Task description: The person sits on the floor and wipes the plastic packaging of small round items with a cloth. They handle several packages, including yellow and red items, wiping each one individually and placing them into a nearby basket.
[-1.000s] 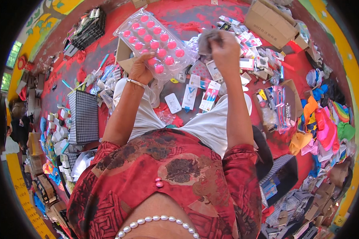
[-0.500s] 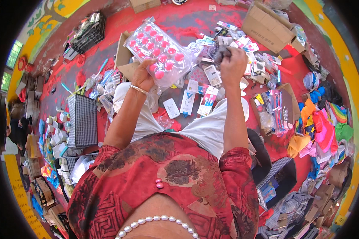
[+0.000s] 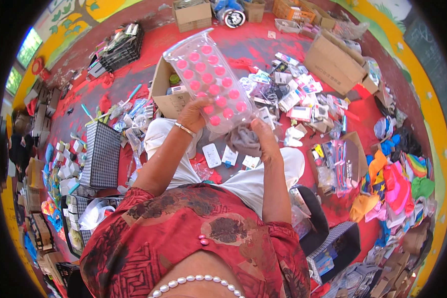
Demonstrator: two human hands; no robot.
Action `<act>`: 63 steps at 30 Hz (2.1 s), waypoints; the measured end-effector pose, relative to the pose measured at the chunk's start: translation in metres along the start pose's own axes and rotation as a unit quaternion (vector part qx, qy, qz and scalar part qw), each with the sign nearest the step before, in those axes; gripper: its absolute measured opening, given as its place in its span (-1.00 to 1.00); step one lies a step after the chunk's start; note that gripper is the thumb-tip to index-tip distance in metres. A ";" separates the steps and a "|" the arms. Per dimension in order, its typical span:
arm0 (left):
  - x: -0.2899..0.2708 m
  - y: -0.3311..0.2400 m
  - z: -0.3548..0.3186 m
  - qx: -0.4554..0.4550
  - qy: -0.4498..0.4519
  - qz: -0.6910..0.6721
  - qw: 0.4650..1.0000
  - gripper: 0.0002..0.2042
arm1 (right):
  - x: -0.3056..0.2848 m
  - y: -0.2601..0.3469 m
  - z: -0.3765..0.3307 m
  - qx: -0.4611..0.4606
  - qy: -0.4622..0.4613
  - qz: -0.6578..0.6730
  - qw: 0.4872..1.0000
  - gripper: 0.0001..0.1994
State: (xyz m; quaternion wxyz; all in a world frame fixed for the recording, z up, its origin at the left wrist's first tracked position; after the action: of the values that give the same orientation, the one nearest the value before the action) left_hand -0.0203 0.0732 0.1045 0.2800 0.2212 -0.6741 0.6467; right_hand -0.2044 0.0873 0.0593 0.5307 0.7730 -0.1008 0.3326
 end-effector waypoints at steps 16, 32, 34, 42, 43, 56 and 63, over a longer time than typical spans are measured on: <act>0.030 0.007 -0.004 -0.022 0.128 0.034 0.991 -0.37 | 0.021 0.021 -0.015 -0.149 0.044 -0.091 0.984 -0.66; 0.014 -0.029 0.006 0.113 0.006 0.090 0.989 -0.42 | 0.156 0.036 -0.062 -0.393 0.020 -0.727 0.563 -0.45; 0.005 -0.033 0.000 0.062 -0.010 -0.007 0.998 -0.41 | 0.159 0.035 -0.065 -0.360 0.110 -0.702 0.605 -0.45; 0.013 -0.033 -0.011 0.051 0.044 0.002 0.998 -0.28 | 0.094 0.140 -0.071 -0.473 -0.108 -0.193 0.853 -0.93; 0.019 -0.022 -0.009 0.025 0.065 -0.035 0.997 -0.29 | 0.103 0.139 -0.077 -0.522 -0.119 -0.222 0.815 -0.94; 0.015 0.008 -0.017 -0.002 0.109 -0.053 0.993 -0.36 | 0.172 0.056 -0.053 -0.455 0.251 -0.607 0.601 -0.52; -0.006 0.023 -0.020 -0.008 0.059 0.233 0.971 -0.40 | 0.137 0.157 -0.001 -0.560 -0.035 -0.577 0.593 -0.69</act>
State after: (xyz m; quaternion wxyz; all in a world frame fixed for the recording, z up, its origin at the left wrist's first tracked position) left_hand -0.0290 0.0943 0.0830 0.1624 0.0167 -0.6948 0.7004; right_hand -0.1808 0.0495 0.2631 0.9363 0.2307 0.1815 -0.1926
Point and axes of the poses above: each hand's wrist, its own z-axis towards the middle knuckle, its own x-axis out of the palm, y = z × x, the point moved 8 cm from there along z, towards the middle knuckle, and after that the axes turned 11 degrees about z, right-handed, at the moved point
